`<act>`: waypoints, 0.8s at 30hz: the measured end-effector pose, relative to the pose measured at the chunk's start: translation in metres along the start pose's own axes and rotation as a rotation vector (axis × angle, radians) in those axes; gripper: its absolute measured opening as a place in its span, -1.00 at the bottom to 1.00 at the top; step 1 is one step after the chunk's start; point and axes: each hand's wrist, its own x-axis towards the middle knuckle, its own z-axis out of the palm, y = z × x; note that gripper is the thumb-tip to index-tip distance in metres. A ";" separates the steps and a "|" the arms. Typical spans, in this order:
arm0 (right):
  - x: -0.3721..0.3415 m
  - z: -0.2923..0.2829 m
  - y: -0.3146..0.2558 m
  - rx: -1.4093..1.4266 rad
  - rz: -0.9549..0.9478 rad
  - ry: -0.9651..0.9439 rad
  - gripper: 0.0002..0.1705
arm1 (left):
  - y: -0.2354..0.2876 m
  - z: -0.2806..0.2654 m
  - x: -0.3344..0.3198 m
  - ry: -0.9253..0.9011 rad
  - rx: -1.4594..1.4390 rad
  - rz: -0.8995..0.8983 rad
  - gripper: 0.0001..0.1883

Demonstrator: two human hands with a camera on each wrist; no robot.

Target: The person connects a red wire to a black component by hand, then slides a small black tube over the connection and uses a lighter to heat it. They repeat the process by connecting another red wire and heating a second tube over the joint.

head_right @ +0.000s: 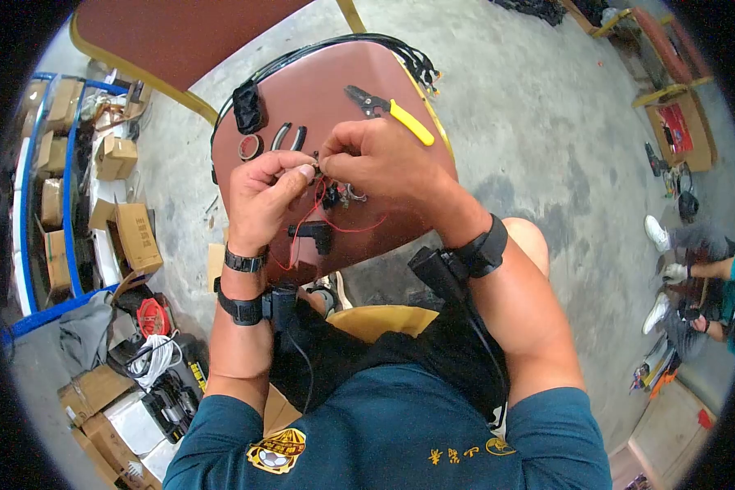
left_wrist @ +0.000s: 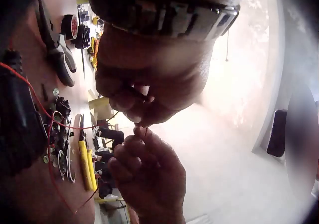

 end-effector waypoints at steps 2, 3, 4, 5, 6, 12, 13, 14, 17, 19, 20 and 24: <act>-0.002 0.003 -0.001 -0.014 -0.026 0.016 -0.88 | 0.001 0.000 -0.001 0.008 -0.002 -0.030 -0.88; -0.002 0.005 -0.001 -0.028 -0.059 0.036 -0.87 | 0.001 0.000 -0.001 0.008 0.013 -0.034 -0.88; -0.003 0.006 -0.001 -0.043 -0.092 0.056 -0.85 | 0.001 0.000 -0.001 0.008 0.029 -0.038 -0.88; -0.003 0.006 -0.002 -0.054 -0.072 0.052 -0.85 | 0.001 -0.001 0.000 0.008 0.045 -0.038 -0.88; -0.002 0.006 -0.003 -0.065 -0.053 0.048 -0.84 | 0.001 -0.001 0.000 0.005 0.035 -0.045 -0.88; -0.002 0.003 -0.007 -0.135 -0.007 0.045 -0.85 | -0.002 0.002 -0.001 0.039 0.213 0.050 -0.90; -0.003 0.003 -0.007 -0.134 -0.003 0.049 -0.86 | -0.001 0.003 -0.001 0.034 0.236 0.067 -0.90; -0.004 0.003 -0.008 -0.160 -0.026 0.065 -0.86 | 0.000 0.004 -0.002 0.030 0.259 0.083 -0.90; -0.005 0.003 -0.009 -0.204 -0.074 0.092 -0.88 | -0.002 0.005 -0.003 0.039 0.235 0.069 -0.91; -0.006 0.002 -0.008 -0.203 -0.082 0.092 -0.88 | 0.000 0.007 -0.002 0.038 0.182 0.013 -0.91; -0.007 0.003 -0.009 -0.212 -0.093 0.092 -0.89 | 0.001 0.008 -0.003 0.035 0.155 -0.013 -0.91; -0.006 0.003 -0.007 -0.263 -0.217 0.084 -0.90 | 0.000 0.009 -0.001 0.066 0.083 -0.018 -0.90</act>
